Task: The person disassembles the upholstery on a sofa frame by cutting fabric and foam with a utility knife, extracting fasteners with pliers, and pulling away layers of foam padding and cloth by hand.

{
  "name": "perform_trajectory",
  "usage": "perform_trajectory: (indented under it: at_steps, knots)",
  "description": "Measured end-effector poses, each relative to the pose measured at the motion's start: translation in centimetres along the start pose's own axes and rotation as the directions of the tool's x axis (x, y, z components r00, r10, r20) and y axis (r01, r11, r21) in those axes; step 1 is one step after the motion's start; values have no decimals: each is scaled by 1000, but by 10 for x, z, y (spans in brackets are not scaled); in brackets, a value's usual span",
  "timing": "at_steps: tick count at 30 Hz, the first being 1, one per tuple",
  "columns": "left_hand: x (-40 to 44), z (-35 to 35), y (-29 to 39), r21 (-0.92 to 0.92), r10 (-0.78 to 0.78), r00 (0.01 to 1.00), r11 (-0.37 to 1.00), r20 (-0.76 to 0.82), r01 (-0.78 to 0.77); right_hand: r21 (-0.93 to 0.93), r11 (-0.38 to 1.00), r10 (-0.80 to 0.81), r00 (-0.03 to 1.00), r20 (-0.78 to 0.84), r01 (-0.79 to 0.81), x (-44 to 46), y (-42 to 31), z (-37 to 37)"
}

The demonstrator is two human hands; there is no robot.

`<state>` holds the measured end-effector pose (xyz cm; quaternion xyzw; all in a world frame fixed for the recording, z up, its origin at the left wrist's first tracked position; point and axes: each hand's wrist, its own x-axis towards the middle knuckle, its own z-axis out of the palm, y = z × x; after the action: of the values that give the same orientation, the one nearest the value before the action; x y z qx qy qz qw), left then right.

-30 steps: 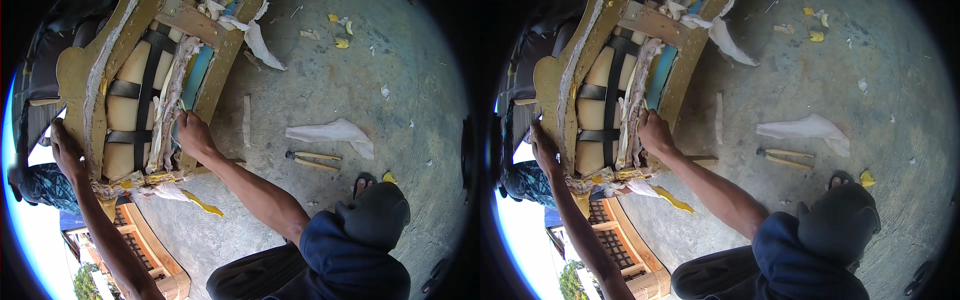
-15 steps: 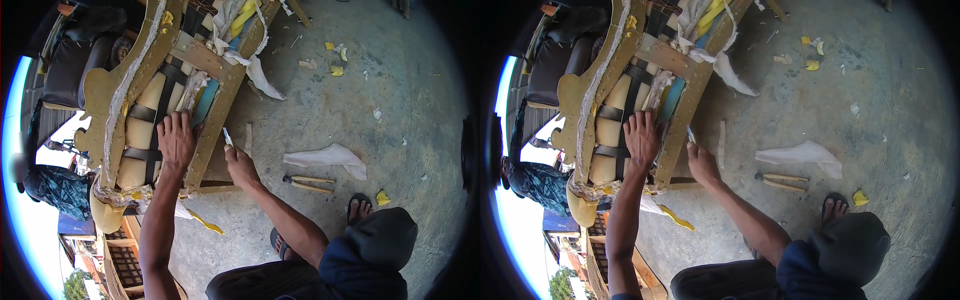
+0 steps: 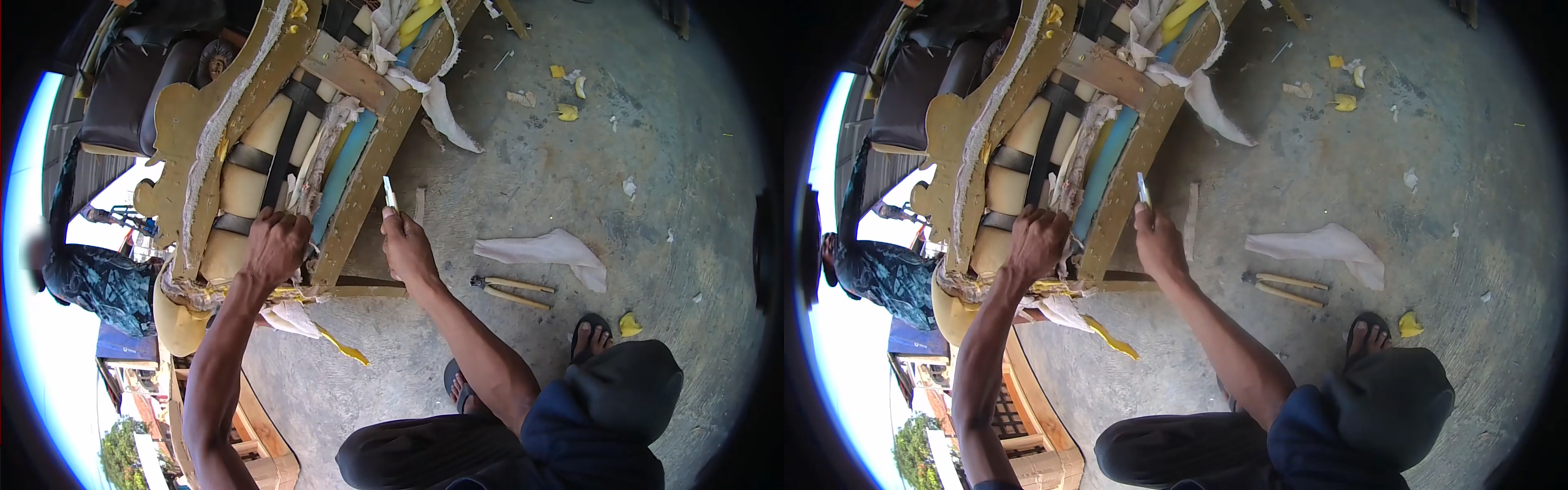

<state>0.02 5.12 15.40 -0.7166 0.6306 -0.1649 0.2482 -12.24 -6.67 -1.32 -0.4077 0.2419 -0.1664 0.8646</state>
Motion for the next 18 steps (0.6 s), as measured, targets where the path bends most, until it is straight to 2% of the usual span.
perform_trajectory:
  at_steps: [1,3,4,5,6,7,8,9,10,11,12,13,14,15,16,17,18]
  knots:
    - [8,-3,4,-1,-1,1000,1000,-18,1,-10,1000,-14,1000,-5,14,-1,-4,-3]
    - [32,-9,14,56,290,930,957,-225,-284,58,996,60,998,-2,-60,-3,-15,-3]
    - [49,-10,16,-81,263,891,946,-369,-313,55,997,55,998,7,-56,-4,-20,-4]
    - [55,-4,18,-82,260,895,947,-363,-309,59,996,71,997,-9,-70,-8,-23,-9]
    - [61,9,18,-418,-86,972,908,-217,-13,65,995,82,996,-29,-80,-9,-25,-14]
    - [70,22,17,-653,-368,929,699,23,293,68,995,69,997,-30,-67,-6,-28,-17]
    - [68,38,29,-575,-404,899,781,-170,243,60,997,46,998,-50,-43,-5,-29,-21]
    - [63,42,47,-630,-597,791,668,-134,396,50,998,44,997,-67,-40,-8,-26,-25]
    - [51,42,65,-676,-763,642,514,-79,528,45,998,57,996,-71,-54,-8,-26,-30]
    - [31,35,78,-772,-790,611,421,-53,476,24,998,64,996,-65,-62,-10,-26,-35]
    - [-6,36,106,-835,-843,516,168,154,524,0,999,46,995,-87,-47,-8,-29,-37]
    - [-51,58,145,-872,-791,552,49,263,486,-17,999,34,993,-112,-36,-4,-30,-39]
    - [-113,82,183,-749,-610,545,-125,575,651,-49,999,-19,994,-103,14,2,-26,-41]
    - [-176,108,218,-675,-566,504,-131,652,726,-52,999,10,995,-97,-15,1,-23,-43]
    - [-207,99,237,-500,-597,308,-184,741,846,-42,999,4,996,-92,-7,4,-27,-42]
    - [-246,115,247,-347,-575,130,-285,808,893,-27,1000,0,996,-87,-2,2,-25,-38]
    - [-253,110,247,-360,-567,204,-175,798,916,-43,999,4,998,-61,-7,1,-22,-32]
